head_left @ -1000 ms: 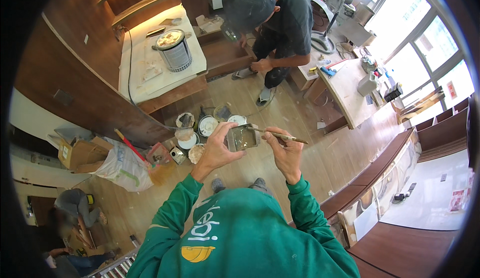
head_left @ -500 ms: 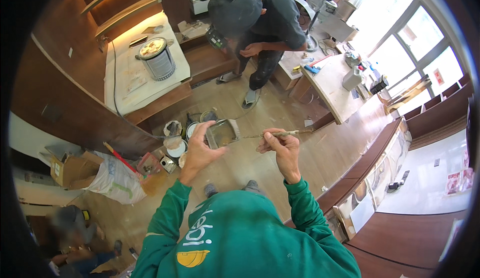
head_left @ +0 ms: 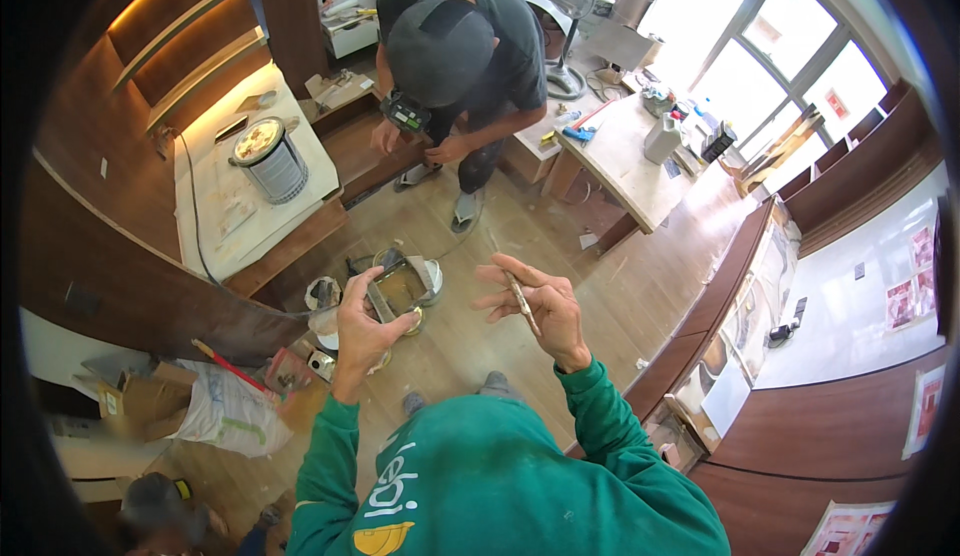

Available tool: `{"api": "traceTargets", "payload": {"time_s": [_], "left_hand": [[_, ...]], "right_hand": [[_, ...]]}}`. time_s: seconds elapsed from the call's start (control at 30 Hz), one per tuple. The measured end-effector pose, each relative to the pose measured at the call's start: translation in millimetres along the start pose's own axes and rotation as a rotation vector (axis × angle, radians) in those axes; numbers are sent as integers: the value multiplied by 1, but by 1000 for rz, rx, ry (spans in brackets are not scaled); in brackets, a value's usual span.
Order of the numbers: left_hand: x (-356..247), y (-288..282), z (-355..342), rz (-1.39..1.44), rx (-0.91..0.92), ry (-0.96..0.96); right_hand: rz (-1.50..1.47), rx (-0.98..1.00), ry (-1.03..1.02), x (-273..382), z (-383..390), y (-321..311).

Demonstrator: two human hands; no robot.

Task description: The person mixes a brown substance in a small container using a brush, then pours it into a larger bucket. They stir the mixture and place the container back on a shelf.

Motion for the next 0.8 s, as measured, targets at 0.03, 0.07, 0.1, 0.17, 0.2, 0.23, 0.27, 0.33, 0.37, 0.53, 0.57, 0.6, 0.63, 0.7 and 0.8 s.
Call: {"api": "traceTargets", "payload": {"time_s": [0.03, 0.07, 0.1, 0.17, 0.2, 0.23, 0.27, 0.33, 0.37, 0.53, 0.57, 0.6, 0.63, 0.7, 0.8], "left_hand": [[0, 1, 0, -7, 0, 3], [1, 2, 0, -14, 3, 4], [2, 3, 0, -21, 5, 5], [-1, 4, 1, -147, -14, 108], [-4, 3, 2, -212, -25, 156], [-4, 5, 3, -225, -13, 158], [-10, 7, 6, -239, -7, 157], [-12, 11, 7, -316, -11, 176], [-14, 12, 7, -315, 4, 196], [-29, 30, 15, -287, 82, 210], [-33, 32, 16, -287, 100, 220], [-38, 32, 17, -325, 81, 263], [-40, 31, 17, -324, 71, 272], [-43, 26, 17, -324, 46, 288], [-36, 22, 16, -319, 41, 257]], "right_hand": [[-35, -13, 8, 1, 0, 1], [-71, -28, 17, 0, 0, 1], [43, -31, -12, 0, 0, -4], [268, -35, -64, -5, -2, -14], [265, -94, -85, -5, -3, -19], [262, -152, -106, -4, -3, -23], [258, -205, -122, -4, -3, -25], [266, -252, -147, 1, -1, -21], [269, -268, -160, 4, -2, -17], [482, -187, -263, -4, -5, 6], [576, -156, -292, -6, -4, 13], [670, -124, -322, -6, -3, 18], [789, -73, -380, -3, -2, 24], [1022, 40, -500, 5, 0, 37], [1068, 164, -242, 0, 2, 22]]}}
Point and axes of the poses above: each hand's wrist, its own z-axis away from the middle knuckle, its own y-axis out of the palm, x = y × z, the point moved 8 cm from there along -z, towards the middle knuckle, and after that the axes turned 8 degrees about -y, right-handed, at the moved point
